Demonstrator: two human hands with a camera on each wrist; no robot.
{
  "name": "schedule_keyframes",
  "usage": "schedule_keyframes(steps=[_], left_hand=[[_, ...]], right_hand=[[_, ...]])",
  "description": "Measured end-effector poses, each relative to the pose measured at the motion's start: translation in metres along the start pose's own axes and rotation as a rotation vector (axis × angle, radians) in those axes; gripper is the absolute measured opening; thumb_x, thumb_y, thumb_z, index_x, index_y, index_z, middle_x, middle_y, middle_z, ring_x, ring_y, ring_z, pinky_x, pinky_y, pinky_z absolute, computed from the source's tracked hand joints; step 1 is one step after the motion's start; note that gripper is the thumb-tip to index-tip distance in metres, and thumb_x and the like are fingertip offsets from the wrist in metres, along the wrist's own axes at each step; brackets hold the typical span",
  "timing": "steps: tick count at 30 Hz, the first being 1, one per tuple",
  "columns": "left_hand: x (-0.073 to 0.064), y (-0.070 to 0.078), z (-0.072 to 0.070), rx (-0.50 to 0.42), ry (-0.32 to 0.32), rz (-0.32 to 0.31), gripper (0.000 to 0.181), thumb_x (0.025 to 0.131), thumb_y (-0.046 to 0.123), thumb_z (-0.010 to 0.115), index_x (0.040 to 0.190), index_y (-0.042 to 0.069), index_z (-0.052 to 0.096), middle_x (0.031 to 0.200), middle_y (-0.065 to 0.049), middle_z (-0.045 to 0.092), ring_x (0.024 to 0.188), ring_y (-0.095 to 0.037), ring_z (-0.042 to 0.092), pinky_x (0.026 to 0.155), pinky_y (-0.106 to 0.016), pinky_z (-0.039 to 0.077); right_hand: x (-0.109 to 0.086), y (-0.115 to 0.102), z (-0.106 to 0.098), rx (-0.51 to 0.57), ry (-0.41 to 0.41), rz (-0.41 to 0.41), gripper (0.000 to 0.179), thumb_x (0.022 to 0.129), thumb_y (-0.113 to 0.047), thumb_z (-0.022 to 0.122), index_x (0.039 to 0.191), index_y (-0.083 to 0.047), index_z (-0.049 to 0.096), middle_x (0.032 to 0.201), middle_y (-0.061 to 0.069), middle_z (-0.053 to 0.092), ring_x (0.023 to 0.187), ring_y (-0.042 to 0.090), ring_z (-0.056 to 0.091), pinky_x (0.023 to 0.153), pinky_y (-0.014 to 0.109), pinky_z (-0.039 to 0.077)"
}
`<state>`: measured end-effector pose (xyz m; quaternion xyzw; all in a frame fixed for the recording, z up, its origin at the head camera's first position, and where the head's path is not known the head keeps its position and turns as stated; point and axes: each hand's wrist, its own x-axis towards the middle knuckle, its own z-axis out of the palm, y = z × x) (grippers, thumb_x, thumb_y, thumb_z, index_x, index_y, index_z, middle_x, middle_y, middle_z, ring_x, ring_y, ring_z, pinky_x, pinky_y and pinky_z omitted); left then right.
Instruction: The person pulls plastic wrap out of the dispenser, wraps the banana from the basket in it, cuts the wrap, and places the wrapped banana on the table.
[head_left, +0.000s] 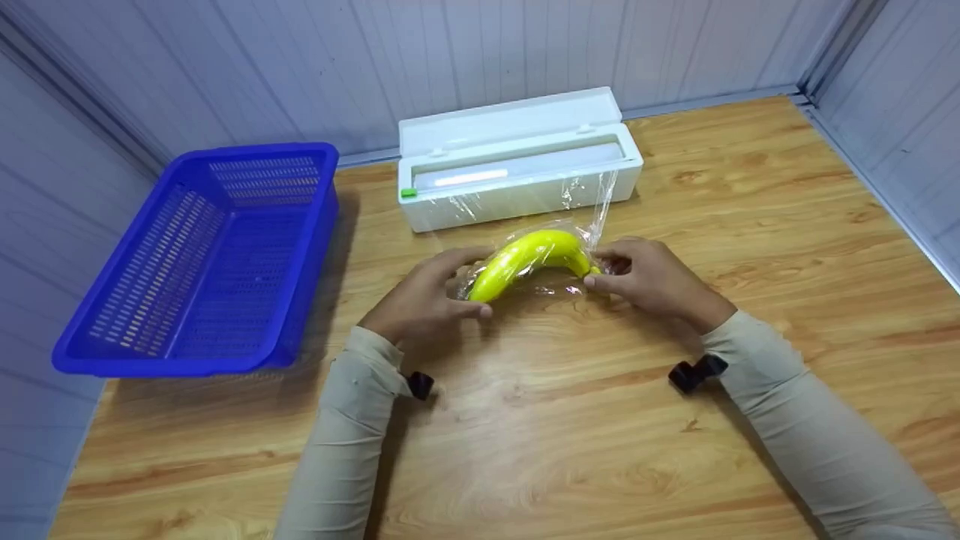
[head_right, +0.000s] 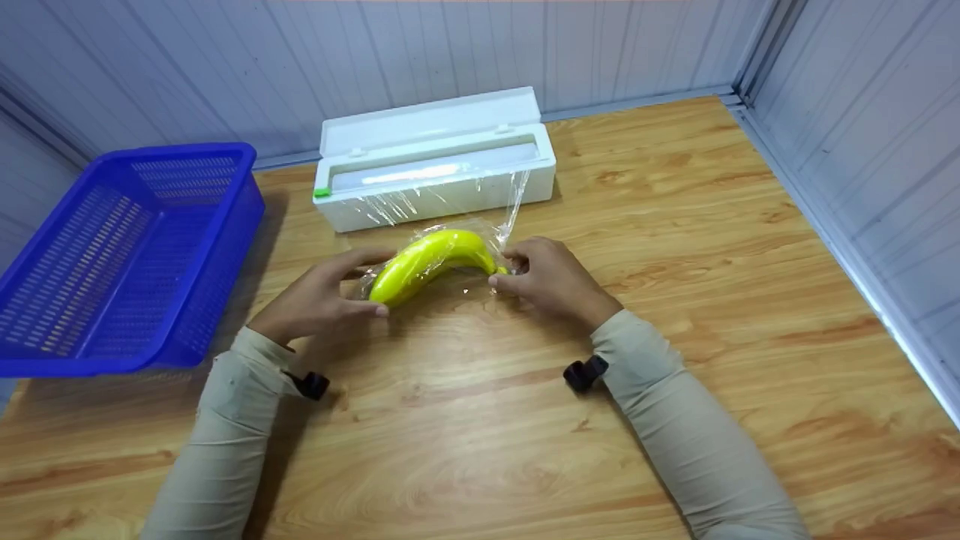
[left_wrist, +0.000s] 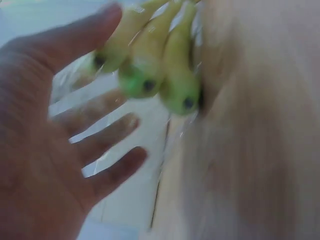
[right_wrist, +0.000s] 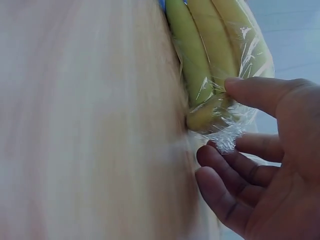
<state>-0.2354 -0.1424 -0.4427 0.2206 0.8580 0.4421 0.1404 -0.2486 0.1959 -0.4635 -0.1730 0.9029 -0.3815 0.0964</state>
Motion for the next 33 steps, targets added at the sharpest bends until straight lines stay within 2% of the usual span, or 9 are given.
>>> schedule_keyframes(steps=[5, 9, 14, 17, 20, 22, 27, 30, 33], left_hand=[[-0.006, -0.014, -0.011, -0.148, -0.005, 0.001, 0.06, 0.085, 0.021, 0.082, 0.14, 0.021, 0.059, 0.136, 0.003, 0.06, 0.121, -0.024, 0.056, 0.103, -0.041, 0.045], [-0.009, -0.024, -0.014, -0.232, 0.005, 0.009, 0.053, 0.088, 0.026, 0.079, 0.137, 0.015, 0.061, 0.123, -0.002, 0.065, 0.111, -0.025, 0.061, 0.096, -0.042, 0.049], [-0.008, -0.029, -0.016, -0.276, 0.022, 0.051, 0.041, 0.095, 0.027, 0.07, 0.132, 0.012, 0.063, 0.122, -0.003, 0.066, 0.112, -0.022, 0.061, 0.099, -0.041, 0.048], [-0.006, -0.03, -0.015, -0.326, 0.028, 0.062, 0.036, 0.099, 0.022, 0.064, 0.132, 0.008, 0.064, 0.122, -0.006, 0.067, 0.111, -0.022, 0.061, 0.099, -0.04, 0.049], [-0.004, -0.03, -0.014, -0.373, 0.039, 0.055, 0.034, 0.101, 0.017, 0.061, 0.132, 0.002, 0.063, 0.12, -0.009, 0.066, 0.11, -0.024, 0.062, 0.097, -0.042, 0.05], [-0.004, -0.03, -0.012, -0.386, 0.049, 0.05, 0.034, 0.102, 0.016, 0.059, 0.132, 0.001, 0.062, 0.12, -0.011, 0.066, 0.109, -0.025, 0.062, 0.097, -0.042, 0.051], [0.0, -0.03, -0.007, -0.376, 0.101, 0.037, 0.035, 0.101, 0.016, 0.06, 0.133, 0.002, 0.062, 0.123, -0.008, 0.067, 0.112, -0.023, 0.062, 0.097, -0.04, 0.05], [0.001, -0.029, -0.003, -0.452, 0.17, 0.019, 0.036, 0.099, 0.012, 0.062, 0.133, 0.002, 0.057, 0.121, -0.01, 0.068, 0.112, -0.025, 0.063, 0.096, -0.042, 0.05], [0.001, -0.027, 0.001, -0.481, 0.252, 0.031, 0.028, 0.098, 0.006, 0.062, 0.124, 0.004, 0.053, 0.115, -0.012, 0.069, 0.103, -0.028, 0.064, 0.089, -0.045, 0.053]], right_hand=[[0.0, -0.004, -0.005, 0.009, 0.022, 0.014, 0.05, 0.094, -0.039, 0.07, 0.126, 0.0, 0.066, 0.105, 0.01, 0.067, 0.098, 0.025, 0.062, 0.088, 0.042, 0.052], [-0.001, -0.01, -0.008, -0.029, 0.132, -0.019, 0.045, 0.097, -0.036, 0.068, 0.121, 0.002, 0.067, 0.106, 0.014, 0.066, 0.1, 0.03, 0.062, 0.088, 0.045, 0.051], [-0.003, -0.027, -0.008, -0.129, 0.324, -0.168, 0.034, 0.095, -0.024, 0.071, 0.114, 0.004, 0.068, 0.107, 0.017, 0.063, 0.098, 0.033, 0.061, 0.078, 0.045, 0.053], [-0.003, -0.037, -0.004, -0.175, 0.372, -0.285, 0.027, 0.093, -0.018, 0.072, 0.111, 0.002, 0.069, 0.105, 0.015, 0.061, 0.095, 0.032, 0.062, 0.073, 0.043, 0.055], [0.001, -0.045, 0.001, -0.2, 0.367, -0.371, 0.026, 0.091, -0.016, 0.074, 0.111, 0.0, 0.07, 0.103, 0.014, 0.061, 0.087, 0.029, 0.061, 0.069, 0.039, 0.053], [0.005, -0.048, 0.005, -0.217, 0.349, -0.413, 0.028, 0.091, -0.017, 0.075, 0.113, -0.002, 0.07, 0.105, 0.013, 0.061, 0.088, 0.028, 0.059, 0.071, 0.038, 0.051], [0.013, -0.049, 0.013, -0.225, 0.314, -0.482, 0.032, 0.092, -0.017, 0.075, 0.122, -0.007, 0.07, 0.116, 0.013, 0.062, 0.107, 0.029, 0.056, 0.089, 0.043, 0.047], [0.013, -0.044, 0.017, -0.18, 0.298, -0.494, 0.033, 0.092, -0.011, 0.073, 0.125, -0.009, 0.07, 0.121, 0.012, 0.062, 0.112, 0.028, 0.056, 0.094, 0.044, 0.046], [0.013, -0.038, 0.02, -0.123, 0.294, -0.496, 0.034, 0.092, -0.005, 0.072, 0.126, -0.009, 0.07, 0.122, 0.01, 0.063, 0.112, 0.025, 0.059, 0.093, 0.041, 0.048]])
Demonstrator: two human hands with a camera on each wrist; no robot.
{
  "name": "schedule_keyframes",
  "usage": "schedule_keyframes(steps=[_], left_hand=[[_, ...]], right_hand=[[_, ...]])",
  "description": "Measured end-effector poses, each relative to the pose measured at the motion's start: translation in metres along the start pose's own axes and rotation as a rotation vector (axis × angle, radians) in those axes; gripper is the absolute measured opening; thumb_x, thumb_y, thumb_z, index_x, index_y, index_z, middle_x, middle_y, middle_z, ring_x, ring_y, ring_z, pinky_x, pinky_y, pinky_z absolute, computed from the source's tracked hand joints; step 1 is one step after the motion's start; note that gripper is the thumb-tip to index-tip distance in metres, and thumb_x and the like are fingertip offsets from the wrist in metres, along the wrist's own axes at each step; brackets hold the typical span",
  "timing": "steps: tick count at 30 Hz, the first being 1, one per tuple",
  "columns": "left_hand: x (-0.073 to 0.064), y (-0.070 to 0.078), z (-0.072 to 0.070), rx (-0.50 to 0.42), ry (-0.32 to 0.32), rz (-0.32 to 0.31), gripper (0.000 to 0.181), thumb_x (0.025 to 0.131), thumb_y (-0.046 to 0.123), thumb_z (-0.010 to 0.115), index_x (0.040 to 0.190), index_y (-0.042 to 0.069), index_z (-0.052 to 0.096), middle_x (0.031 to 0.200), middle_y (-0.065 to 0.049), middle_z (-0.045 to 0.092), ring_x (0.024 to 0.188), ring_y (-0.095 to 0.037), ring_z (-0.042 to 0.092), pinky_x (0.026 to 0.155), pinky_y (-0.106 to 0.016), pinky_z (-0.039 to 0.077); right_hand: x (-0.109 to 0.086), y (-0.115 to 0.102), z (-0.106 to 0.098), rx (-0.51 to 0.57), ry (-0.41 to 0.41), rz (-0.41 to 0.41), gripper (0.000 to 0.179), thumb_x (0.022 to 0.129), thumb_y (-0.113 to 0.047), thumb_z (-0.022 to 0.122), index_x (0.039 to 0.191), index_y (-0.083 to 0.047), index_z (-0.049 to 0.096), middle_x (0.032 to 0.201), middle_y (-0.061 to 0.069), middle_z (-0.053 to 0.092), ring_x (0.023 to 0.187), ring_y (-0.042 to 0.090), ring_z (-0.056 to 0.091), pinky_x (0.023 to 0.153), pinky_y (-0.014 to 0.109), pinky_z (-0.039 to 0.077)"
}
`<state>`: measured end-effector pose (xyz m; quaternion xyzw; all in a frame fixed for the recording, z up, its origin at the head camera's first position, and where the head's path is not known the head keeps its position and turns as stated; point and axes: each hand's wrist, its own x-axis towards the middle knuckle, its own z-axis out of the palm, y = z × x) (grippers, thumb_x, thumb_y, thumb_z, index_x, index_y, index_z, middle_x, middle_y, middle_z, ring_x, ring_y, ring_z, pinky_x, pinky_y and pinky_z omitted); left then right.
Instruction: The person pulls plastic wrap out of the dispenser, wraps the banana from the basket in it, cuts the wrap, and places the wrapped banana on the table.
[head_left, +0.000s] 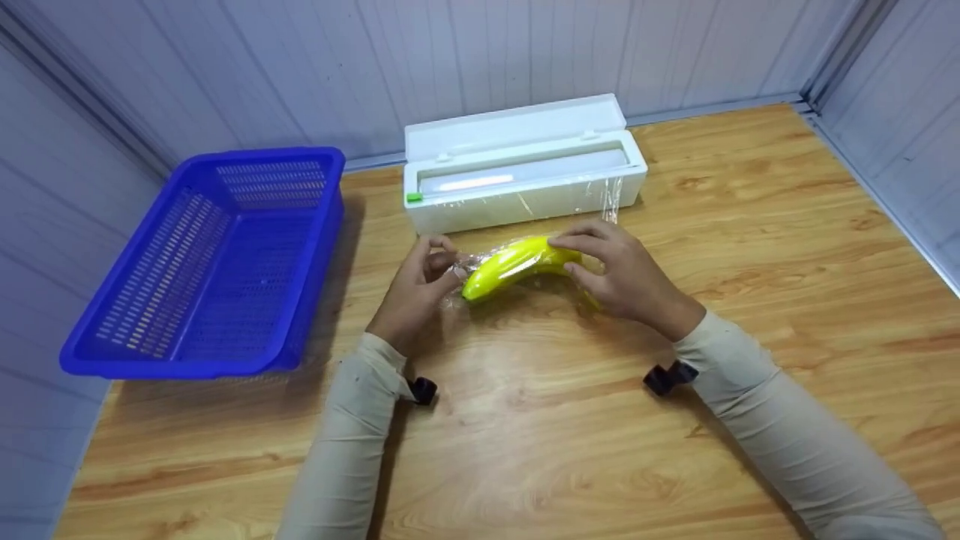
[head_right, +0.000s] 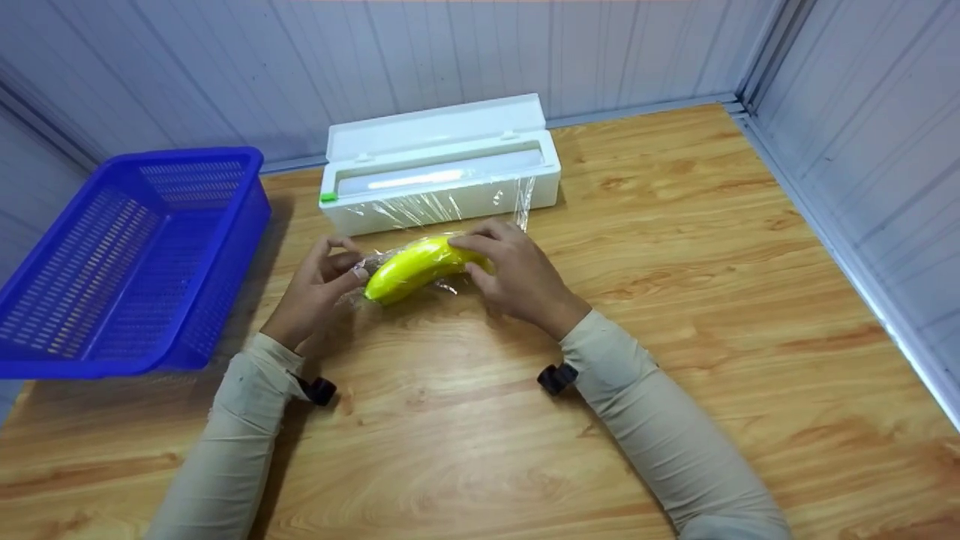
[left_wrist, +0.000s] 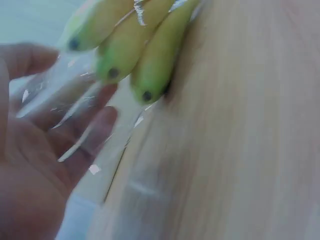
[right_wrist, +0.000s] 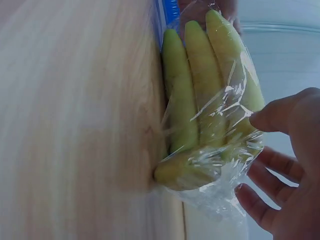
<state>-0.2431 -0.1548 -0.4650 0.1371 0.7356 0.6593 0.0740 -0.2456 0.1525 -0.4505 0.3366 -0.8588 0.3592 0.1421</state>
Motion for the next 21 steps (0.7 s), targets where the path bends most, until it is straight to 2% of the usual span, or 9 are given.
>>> schedule_keyframes(steps=[1, 3, 7, 11, 13, 15, 18, 21], left_hand=[[-0.001, 0.0, 0.001, 0.012, 0.013, 0.022, 0.023, 0.098, 0.005, 0.062, 0.119, 0.005, 0.054, 0.114, -0.012, 0.069, 0.1, -0.027, 0.064, 0.086, -0.045, 0.053], [-0.003, 0.002, 0.001, 0.097, 0.025, 0.071, 0.016, 0.098, 0.005, 0.062, 0.113, 0.01, 0.06, 0.111, -0.007, 0.07, 0.096, -0.024, 0.064, 0.083, -0.044, 0.053], [-0.009, 0.004, -0.002, 0.288, -0.012, 0.145, 0.019, 0.1, 0.012, 0.062, 0.115, 0.017, 0.073, 0.113, 0.004, 0.071, 0.1, -0.015, 0.064, 0.086, -0.038, 0.052], [-0.016, 0.004, -0.008, 0.403, -0.098, 0.186, 0.034, 0.097, 0.011, 0.064, 0.13, 0.021, 0.069, 0.135, 0.007, 0.061, 0.121, -0.013, 0.057, 0.095, -0.039, 0.051], [-0.019, 0.004, -0.011, 0.479, -0.143, 0.205, 0.048, 0.093, 0.008, 0.067, 0.138, 0.023, 0.062, 0.144, 0.006, 0.053, 0.131, -0.014, 0.049, 0.101, -0.041, 0.048], [-0.02, 0.003, -0.014, 0.572, -0.162, 0.227, 0.062, 0.087, 0.005, 0.07, 0.143, 0.027, 0.056, 0.148, 0.008, 0.048, 0.137, -0.014, 0.042, 0.105, -0.041, 0.044], [-0.02, 0.002, -0.015, 0.705, -0.125, 0.289, 0.065, 0.086, 0.005, 0.073, 0.144, 0.03, 0.054, 0.145, 0.012, 0.05, 0.134, -0.014, 0.046, 0.108, -0.04, 0.041], [-0.02, 0.002, -0.013, 0.776, -0.057, 0.356, 0.055, 0.091, 0.009, 0.072, 0.139, 0.031, 0.058, 0.135, 0.014, 0.06, 0.121, -0.011, 0.059, 0.1, -0.036, 0.048]], right_hand=[[0.0, 0.001, 0.001, 0.015, 0.003, 0.001, 0.034, 0.092, -0.003, 0.071, 0.126, -0.009, 0.07, 0.122, 0.01, 0.063, 0.112, 0.024, 0.059, 0.091, 0.039, 0.049], [-0.001, 0.002, 0.002, 0.034, 0.01, 0.001, 0.036, 0.091, 0.0, 0.071, 0.126, -0.009, 0.07, 0.121, 0.009, 0.063, 0.111, 0.023, 0.06, 0.087, 0.038, 0.05], [-0.002, 0.004, 0.002, 0.04, 0.016, -0.004, 0.038, 0.089, 0.003, 0.071, 0.126, -0.009, 0.07, 0.121, 0.009, 0.063, 0.109, 0.023, 0.06, 0.081, 0.035, 0.05], [-0.003, 0.006, 0.002, 0.044, 0.016, -0.003, 0.04, 0.089, 0.003, 0.072, 0.126, -0.009, 0.069, 0.121, 0.01, 0.063, 0.107, 0.022, 0.06, 0.078, 0.033, 0.051], [-0.004, 0.006, 0.002, 0.051, 0.011, 0.001, 0.04, 0.089, 0.002, 0.072, 0.127, -0.01, 0.069, 0.121, 0.01, 0.064, 0.102, 0.021, 0.061, 0.075, 0.032, 0.052], [-0.004, 0.006, 0.002, 0.056, 0.004, 0.005, 0.04, 0.09, 0.002, 0.071, 0.128, -0.01, 0.068, 0.122, 0.009, 0.063, 0.097, 0.019, 0.061, 0.073, 0.031, 0.052], [-0.005, 0.007, 0.002, 0.066, 0.006, 0.009, 0.04, 0.09, 0.002, 0.071, 0.129, -0.009, 0.068, 0.124, 0.009, 0.063, 0.094, 0.018, 0.061, 0.074, 0.031, 0.053], [-0.005, 0.008, 0.002, 0.068, 0.011, 0.003, 0.04, 0.09, 0.004, 0.07, 0.128, -0.009, 0.068, 0.125, 0.008, 0.064, 0.096, 0.019, 0.062, 0.076, 0.032, 0.054]])
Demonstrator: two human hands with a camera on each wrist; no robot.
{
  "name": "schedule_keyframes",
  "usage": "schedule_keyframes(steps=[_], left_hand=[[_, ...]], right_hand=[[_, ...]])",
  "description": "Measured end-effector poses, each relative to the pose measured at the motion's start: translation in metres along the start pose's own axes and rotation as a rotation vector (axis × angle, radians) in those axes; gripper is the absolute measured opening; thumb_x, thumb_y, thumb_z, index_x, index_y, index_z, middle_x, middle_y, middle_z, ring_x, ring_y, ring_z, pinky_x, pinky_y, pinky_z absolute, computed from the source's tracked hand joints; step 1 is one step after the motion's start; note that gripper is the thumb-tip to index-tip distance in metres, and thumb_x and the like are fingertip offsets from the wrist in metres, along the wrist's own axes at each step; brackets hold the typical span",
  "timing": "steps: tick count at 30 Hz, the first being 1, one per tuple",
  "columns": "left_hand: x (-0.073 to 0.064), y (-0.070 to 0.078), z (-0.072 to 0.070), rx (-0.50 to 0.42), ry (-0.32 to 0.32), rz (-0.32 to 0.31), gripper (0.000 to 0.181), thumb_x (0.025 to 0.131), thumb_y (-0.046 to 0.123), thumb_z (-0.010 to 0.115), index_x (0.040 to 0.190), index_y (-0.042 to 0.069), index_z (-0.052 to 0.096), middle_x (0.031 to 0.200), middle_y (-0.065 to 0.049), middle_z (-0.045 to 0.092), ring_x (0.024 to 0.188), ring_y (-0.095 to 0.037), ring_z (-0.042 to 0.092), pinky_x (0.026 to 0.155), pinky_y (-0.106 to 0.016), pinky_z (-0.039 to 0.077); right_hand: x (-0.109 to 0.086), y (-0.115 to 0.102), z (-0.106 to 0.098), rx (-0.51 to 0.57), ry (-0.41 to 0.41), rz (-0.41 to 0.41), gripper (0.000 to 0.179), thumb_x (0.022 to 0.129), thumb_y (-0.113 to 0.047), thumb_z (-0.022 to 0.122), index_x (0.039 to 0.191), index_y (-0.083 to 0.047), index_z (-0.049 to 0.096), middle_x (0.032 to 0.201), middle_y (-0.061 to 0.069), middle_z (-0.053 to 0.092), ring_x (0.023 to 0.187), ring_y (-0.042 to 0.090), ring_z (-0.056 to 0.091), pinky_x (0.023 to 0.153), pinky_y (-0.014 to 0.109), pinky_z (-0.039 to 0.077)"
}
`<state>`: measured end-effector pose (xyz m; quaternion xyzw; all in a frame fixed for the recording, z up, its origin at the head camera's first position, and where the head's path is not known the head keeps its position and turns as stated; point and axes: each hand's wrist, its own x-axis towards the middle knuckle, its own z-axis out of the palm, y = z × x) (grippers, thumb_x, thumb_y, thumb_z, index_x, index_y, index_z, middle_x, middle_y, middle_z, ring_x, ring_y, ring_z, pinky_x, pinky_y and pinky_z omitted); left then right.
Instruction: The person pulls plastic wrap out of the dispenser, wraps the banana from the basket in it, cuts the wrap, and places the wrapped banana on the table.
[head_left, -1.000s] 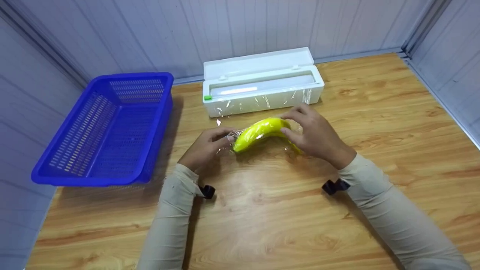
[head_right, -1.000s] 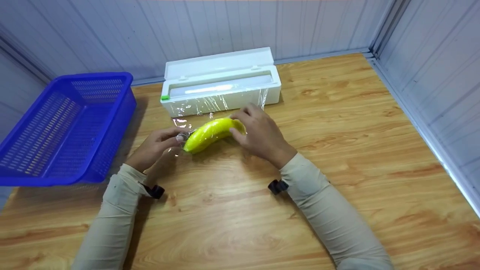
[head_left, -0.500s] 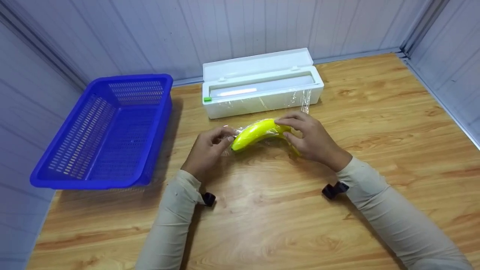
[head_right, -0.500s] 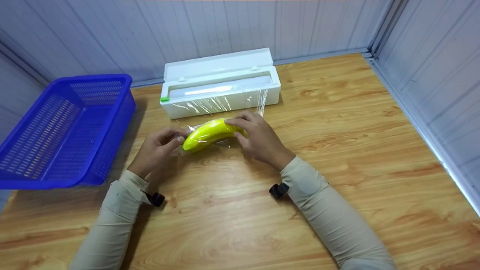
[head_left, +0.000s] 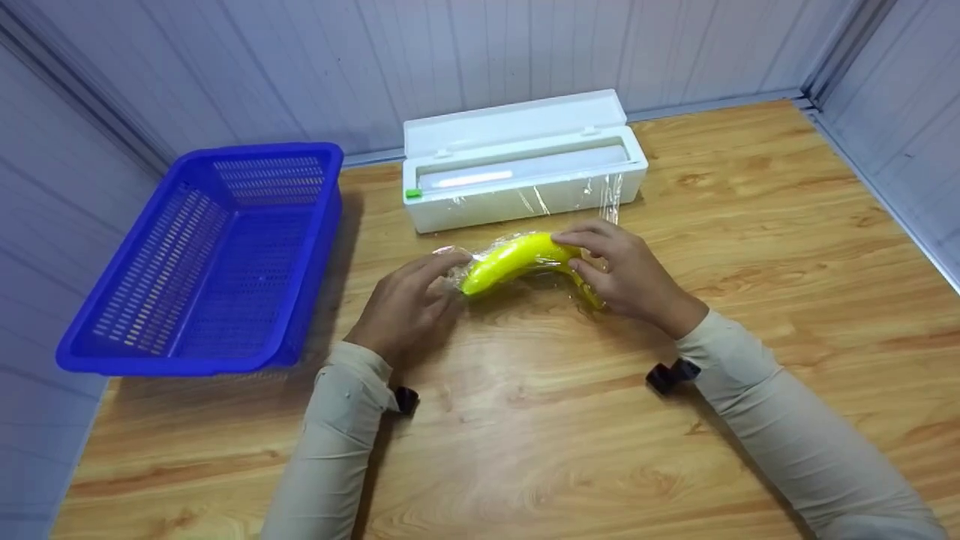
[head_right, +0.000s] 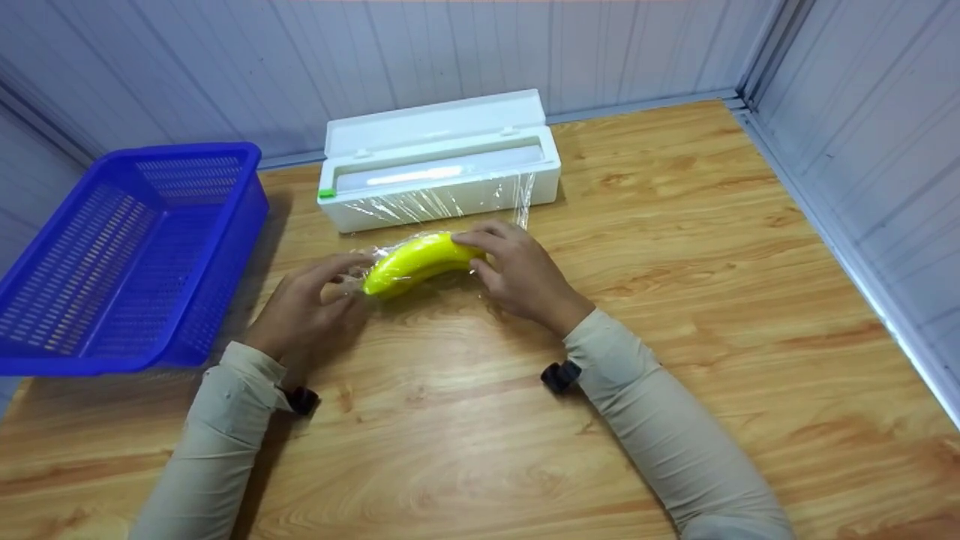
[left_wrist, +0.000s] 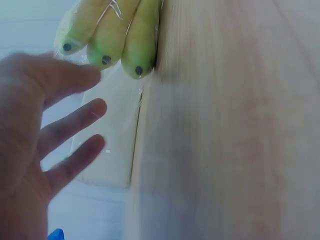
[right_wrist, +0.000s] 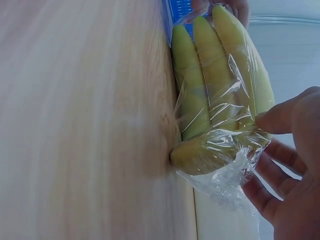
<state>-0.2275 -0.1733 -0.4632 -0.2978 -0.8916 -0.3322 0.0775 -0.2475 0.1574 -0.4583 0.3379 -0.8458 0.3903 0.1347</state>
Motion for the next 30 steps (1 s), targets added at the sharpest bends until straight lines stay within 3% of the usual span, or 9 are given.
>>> schedule_keyframes(steps=[3, 5, 13, 20, 25, 30], left_hand=[[0.001, 0.002, -0.001, 0.023, 0.032, 0.019, 0.047, 0.093, 0.012, 0.071, 0.134, 0.031, 0.061, 0.124, 0.014, 0.067, 0.104, -0.008, 0.066, 0.092, -0.032, 0.052], [0.001, 0.003, -0.001, -0.015, 0.019, 0.007, 0.047, 0.092, 0.01, 0.073, 0.133, 0.03, 0.063, 0.121, 0.014, 0.069, 0.098, -0.007, 0.068, 0.091, -0.031, 0.052], [-0.001, 0.0, -0.002, -0.436, -0.108, -0.166, 0.048, 0.092, -0.003, 0.066, 0.134, 0.021, 0.065, 0.131, 0.006, 0.064, 0.112, -0.015, 0.062, 0.098, -0.038, 0.05], [-0.003, -0.004, -0.003, -0.656, -0.138, -0.28, 0.036, 0.098, 0.008, 0.064, 0.133, 0.016, 0.066, 0.132, 0.002, 0.065, 0.122, -0.017, 0.059, 0.104, -0.035, 0.045], [-0.001, -0.002, 0.001, -0.702, -0.092, -0.363, 0.028, 0.099, 0.018, 0.065, 0.126, 0.013, 0.07, 0.127, -0.001, 0.068, 0.122, -0.017, 0.06, 0.103, -0.032, 0.046], [0.005, 0.005, 0.009, -0.681, 0.039, -0.423, 0.02, 0.095, 0.014, 0.069, 0.113, 0.009, 0.077, 0.112, -0.005, 0.073, 0.105, -0.021, 0.067, 0.092, -0.034, 0.053]], right_hand=[[0.0, 0.001, 0.0, -0.004, 0.004, -0.008, 0.041, 0.089, 0.005, 0.07, 0.128, -0.009, 0.068, 0.125, 0.007, 0.064, 0.1, 0.019, 0.062, 0.077, 0.033, 0.054], [0.001, 0.002, 0.0, -0.004, 0.001, -0.01, 0.041, 0.089, 0.005, 0.069, 0.128, -0.009, 0.068, 0.126, 0.007, 0.065, 0.102, 0.019, 0.063, 0.079, 0.034, 0.055], [0.0, 0.003, 0.001, 0.008, -0.003, -0.008, 0.041, 0.09, 0.006, 0.069, 0.128, -0.009, 0.068, 0.125, 0.007, 0.065, 0.102, 0.02, 0.063, 0.079, 0.036, 0.056], [0.001, 0.001, 0.0, 0.015, -0.003, -0.007, 0.041, 0.088, 0.006, 0.069, 0.127, -0.008, 0.069, 0.125, 0.008, 0.066, 0.104, 0.021, 0.064, 0.079, 0.034, 0.056], [0.0, 0.002, 0.0, 0.003, 0.003, -0.018, 0.042, 0.088, 0.006, 0.07, 0.127, -0.009, 0.069, 0.124, 0.007, 0.066, 0.098, 0.019, 0.064, 0.077, 0.032, 0.054], [0.0, 0.003, 0.001, 0.003, 0.005, -0.024, 0.042, 0.088, 0.005, 0.071, 0.127, -0.009, 0.069, 0.125, 0.007, 0.066, 0.101, 0.019, 0.064, 0.078, 0.033, 0.055]])
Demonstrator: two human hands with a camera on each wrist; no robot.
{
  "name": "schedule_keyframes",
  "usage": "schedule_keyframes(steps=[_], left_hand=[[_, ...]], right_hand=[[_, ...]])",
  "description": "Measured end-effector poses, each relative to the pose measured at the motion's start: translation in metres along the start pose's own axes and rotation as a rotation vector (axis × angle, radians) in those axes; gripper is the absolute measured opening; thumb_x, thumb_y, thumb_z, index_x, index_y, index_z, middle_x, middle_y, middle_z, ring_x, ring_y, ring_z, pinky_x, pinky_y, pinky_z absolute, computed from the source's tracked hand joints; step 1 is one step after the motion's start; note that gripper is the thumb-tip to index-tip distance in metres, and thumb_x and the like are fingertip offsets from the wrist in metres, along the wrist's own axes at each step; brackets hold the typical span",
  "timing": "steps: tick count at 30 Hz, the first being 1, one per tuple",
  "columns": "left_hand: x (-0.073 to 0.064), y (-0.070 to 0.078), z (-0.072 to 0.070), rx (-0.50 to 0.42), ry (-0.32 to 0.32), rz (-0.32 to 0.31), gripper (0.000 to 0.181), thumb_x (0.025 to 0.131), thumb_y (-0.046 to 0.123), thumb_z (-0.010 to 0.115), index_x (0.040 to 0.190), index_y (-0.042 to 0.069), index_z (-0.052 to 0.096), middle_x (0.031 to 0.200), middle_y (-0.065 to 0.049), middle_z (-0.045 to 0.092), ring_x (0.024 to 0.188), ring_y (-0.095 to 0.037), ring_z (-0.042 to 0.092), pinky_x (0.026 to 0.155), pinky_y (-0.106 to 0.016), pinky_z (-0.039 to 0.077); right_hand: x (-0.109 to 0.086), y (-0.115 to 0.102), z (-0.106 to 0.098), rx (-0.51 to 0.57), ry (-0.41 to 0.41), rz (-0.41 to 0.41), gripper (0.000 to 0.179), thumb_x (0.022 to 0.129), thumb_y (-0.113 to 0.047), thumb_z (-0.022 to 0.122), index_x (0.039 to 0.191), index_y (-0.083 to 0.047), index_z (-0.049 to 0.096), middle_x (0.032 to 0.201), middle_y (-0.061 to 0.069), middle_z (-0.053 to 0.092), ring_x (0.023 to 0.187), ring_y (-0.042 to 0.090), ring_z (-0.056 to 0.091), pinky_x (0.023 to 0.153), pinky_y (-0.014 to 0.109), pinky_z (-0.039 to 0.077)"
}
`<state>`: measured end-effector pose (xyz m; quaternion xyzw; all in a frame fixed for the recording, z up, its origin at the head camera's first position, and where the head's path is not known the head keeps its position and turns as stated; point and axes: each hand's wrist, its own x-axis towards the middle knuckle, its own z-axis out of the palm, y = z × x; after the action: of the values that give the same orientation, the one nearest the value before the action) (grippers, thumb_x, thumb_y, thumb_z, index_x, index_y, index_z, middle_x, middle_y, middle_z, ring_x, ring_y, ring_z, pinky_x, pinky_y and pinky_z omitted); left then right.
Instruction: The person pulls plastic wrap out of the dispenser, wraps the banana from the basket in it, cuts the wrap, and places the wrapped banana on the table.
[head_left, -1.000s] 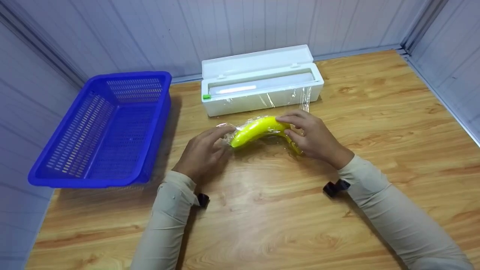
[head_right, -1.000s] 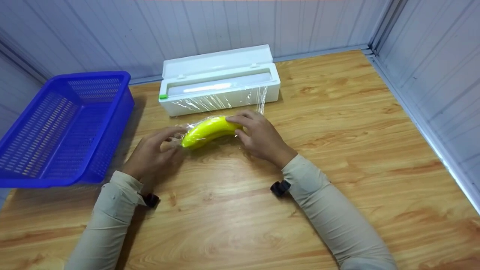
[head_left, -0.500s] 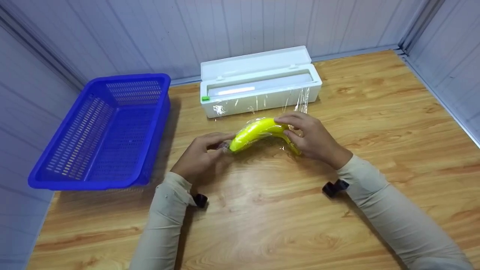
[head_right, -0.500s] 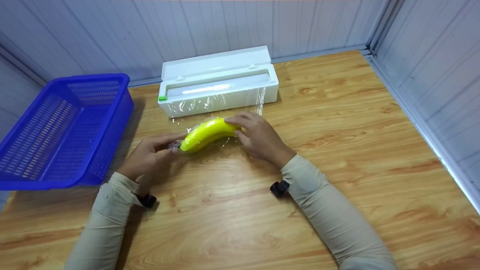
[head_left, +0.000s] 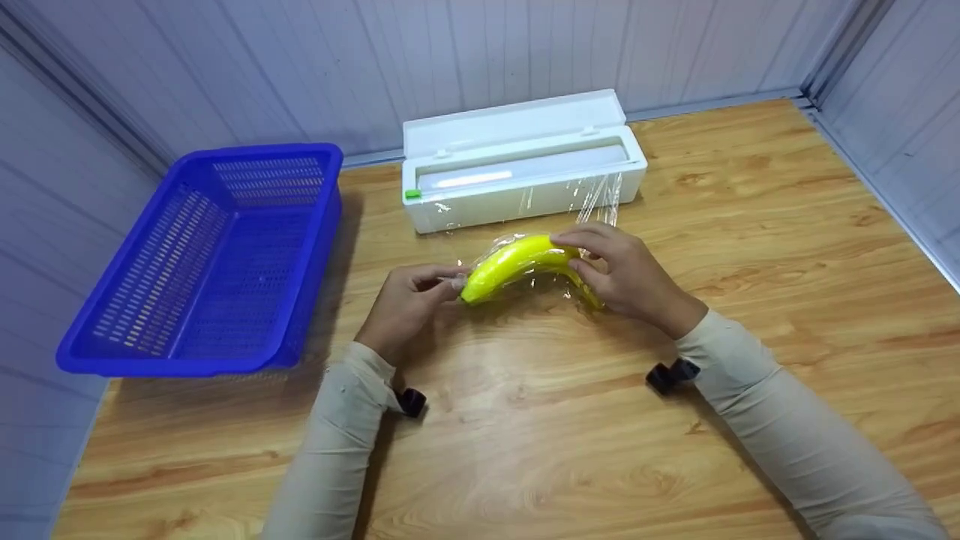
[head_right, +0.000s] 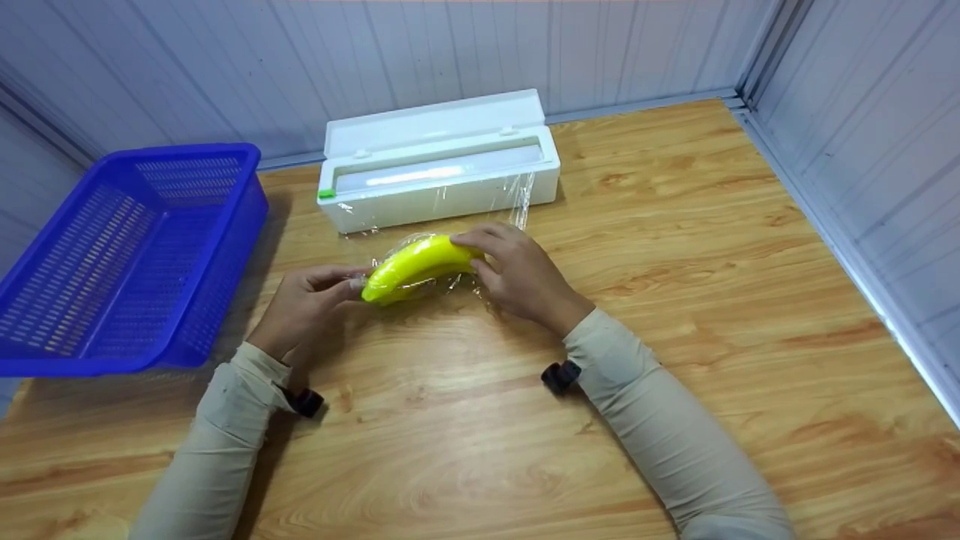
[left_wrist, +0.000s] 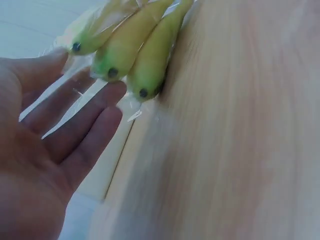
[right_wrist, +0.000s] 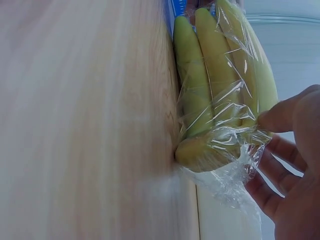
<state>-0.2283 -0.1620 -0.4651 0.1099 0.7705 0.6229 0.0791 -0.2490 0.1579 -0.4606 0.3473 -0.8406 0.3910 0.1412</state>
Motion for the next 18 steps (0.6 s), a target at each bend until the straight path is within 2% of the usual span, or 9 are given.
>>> schedule_keyframes(steps=[5, 13, 18], left_hand=[[0.001, 0.007, 0.01, 0.019, 0.131, -0.066, 0.016, 0.092, 0.016, 0.069, 0.102, 0.007, 0.079, 0.099, -0.006, 0.074, 0.092, -0.023, 0.066, 0.084, -0.035, 0.051], [0.005, 0.018, 0.021, -0.019, 0.257, -0.271, 0.016, 0.089, 0.017, 0.066, 0.091, 0.005, 0.078, 0.096, -0.007, 0.072, 0.088, -0.02, 0.063, 0.079, -0.038, 0.055], [0.008, 0.019, 0.029, -0.023, 0.312, -0.301, 0.017, 0.089, 0.016, 0.064, 0.085, 0.004, 0.075, 0.092, -0.006, 0.07, 0.081, -0.018, 0.062, 0.073, -0.039, 0.056]], right_hand=[[0.0, -0.001, 0.001, 0.009, 0.004, 0.001, 0.042, 0.088, 0.005, 0.071, 0.127, -0.009, 0.069, 0.125, 0.007, 0.066, 0.108, 0.021, 0.063, 0.081, 0.036, 0.056], [0.002, -0.003, 0.001, 0.021, -0.002, -0.001, 0.041, 0.088, 0.006, 0.071, 0.126, -0.008, 0.069, 0.125, 0.008, 0.066, 0.113, 0.022, 0.062, 0.084, 0.036, 0.056], [0.0, -0.002, 0.002, 0.02, 0.002, 0.002, 0.042, 0.087, 0.007, 0.071, 0.126, -0.008, 0.068, 0.125, 0.008, 0.066, 0.113, 0.023, 0.062, 0.087, 0.036, 0.055]])
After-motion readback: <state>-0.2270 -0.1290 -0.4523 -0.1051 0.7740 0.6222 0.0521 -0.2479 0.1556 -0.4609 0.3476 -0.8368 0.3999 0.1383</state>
